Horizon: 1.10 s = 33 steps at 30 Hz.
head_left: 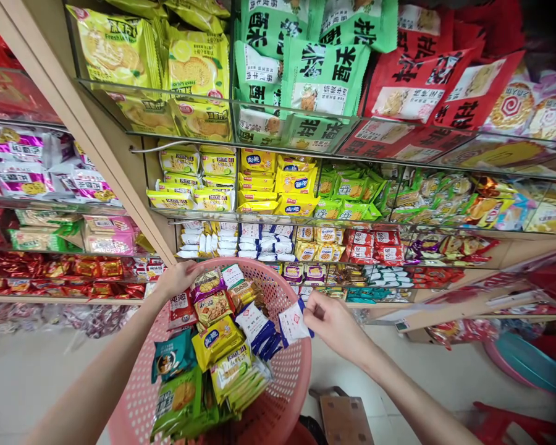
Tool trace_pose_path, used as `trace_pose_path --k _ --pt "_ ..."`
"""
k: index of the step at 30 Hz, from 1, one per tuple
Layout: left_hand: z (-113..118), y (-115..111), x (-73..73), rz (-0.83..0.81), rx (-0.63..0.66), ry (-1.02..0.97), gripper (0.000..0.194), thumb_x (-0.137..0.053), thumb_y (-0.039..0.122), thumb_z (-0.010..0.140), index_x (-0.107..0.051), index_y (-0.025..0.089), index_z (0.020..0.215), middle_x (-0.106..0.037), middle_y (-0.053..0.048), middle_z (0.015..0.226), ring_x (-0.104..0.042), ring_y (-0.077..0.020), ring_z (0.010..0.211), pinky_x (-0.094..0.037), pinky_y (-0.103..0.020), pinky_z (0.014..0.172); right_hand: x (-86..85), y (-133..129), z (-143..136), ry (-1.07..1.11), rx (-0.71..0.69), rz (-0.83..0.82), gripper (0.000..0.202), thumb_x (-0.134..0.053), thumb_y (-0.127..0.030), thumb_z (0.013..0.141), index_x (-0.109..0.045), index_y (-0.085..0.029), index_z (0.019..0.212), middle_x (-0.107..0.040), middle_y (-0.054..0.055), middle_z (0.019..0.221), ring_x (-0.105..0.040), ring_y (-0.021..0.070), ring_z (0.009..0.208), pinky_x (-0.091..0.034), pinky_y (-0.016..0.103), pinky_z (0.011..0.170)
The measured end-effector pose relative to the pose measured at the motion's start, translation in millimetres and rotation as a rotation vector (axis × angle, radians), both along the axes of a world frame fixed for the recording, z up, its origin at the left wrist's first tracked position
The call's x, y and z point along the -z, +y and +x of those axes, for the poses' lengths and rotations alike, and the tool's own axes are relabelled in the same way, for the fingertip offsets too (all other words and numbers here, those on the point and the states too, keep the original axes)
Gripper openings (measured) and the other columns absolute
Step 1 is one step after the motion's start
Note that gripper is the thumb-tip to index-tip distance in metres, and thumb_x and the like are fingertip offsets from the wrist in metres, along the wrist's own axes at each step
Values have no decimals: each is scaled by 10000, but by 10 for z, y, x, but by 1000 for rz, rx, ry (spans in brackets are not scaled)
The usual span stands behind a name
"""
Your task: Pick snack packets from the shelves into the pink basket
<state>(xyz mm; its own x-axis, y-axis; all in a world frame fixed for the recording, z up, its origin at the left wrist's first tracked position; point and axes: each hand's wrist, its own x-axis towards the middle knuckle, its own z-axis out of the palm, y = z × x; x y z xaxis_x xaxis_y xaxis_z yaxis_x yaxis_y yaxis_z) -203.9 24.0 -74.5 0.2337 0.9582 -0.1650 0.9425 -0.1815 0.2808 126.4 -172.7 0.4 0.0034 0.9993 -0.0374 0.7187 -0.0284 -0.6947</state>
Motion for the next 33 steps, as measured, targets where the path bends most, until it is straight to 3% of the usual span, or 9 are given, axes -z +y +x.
trace_pose_path --k 6,9,15,18,25,33 --pt "10 -2 5 6 -19 2 632 -261 703 762 -628 255 1014 -668 -58 814 -620 -225 758 -385 -251 574 435 -240 -193 -155 122 -127 113 -435 -184 741 -447 -199 629 -565 -31 576 -507 110 543 -274 217 529" --pt "18 -4 -1 8 -27 -6 623 -273 692 761 -632 257 1026 -674 -58 834 -622 -225 790 -399 -251 606 568 -315 -318 -274 154 -182 103 -433 -187 757 -480 -198 666 -590 -13 599 -538 124 572 -245 228 525" --pt "8 0 5 4 -4 -11 633 -246 705 767 -620 253 1006 -665 -54 813 -623 -222 768 -386 -251 578 574 -382 -497 -449 167 -230 146 -407 -192 811 -549 -199 775 -639 18 692 -582 152 607 -267 260 543" --pt "-3 6 21 2 0 -10 633 -245 712 767 -615 254 999 -660 -56 817 -624 -226 775 -381 -252 576 593 -423 -534 -484 149 -150 170 -404 -164 810 -567 -192 770 -639 58 828 -588 188 752 -337 286 647" --pt "9 -1 9 10 0 9 637 -250 711 766 -622 251 1004 -664 -61 827 -622 -226 775 -372 -251 564 756 -511 -558 -423 232 -4 136 -481 -186 779 -602 -197 717 -488 77 1279 -401 285 1142 -303 430 900" --pt "-15 -6 20 12 5 -4 662 -234 722 766 -606 269 1073 -667 -46 812 -623 -213 753 -380 -244 567 933 -586 -668 -355 355 44 182 -469 -160 752 -552 -179 591 -424 82 1368 -292 318 1249 -225 492 959"
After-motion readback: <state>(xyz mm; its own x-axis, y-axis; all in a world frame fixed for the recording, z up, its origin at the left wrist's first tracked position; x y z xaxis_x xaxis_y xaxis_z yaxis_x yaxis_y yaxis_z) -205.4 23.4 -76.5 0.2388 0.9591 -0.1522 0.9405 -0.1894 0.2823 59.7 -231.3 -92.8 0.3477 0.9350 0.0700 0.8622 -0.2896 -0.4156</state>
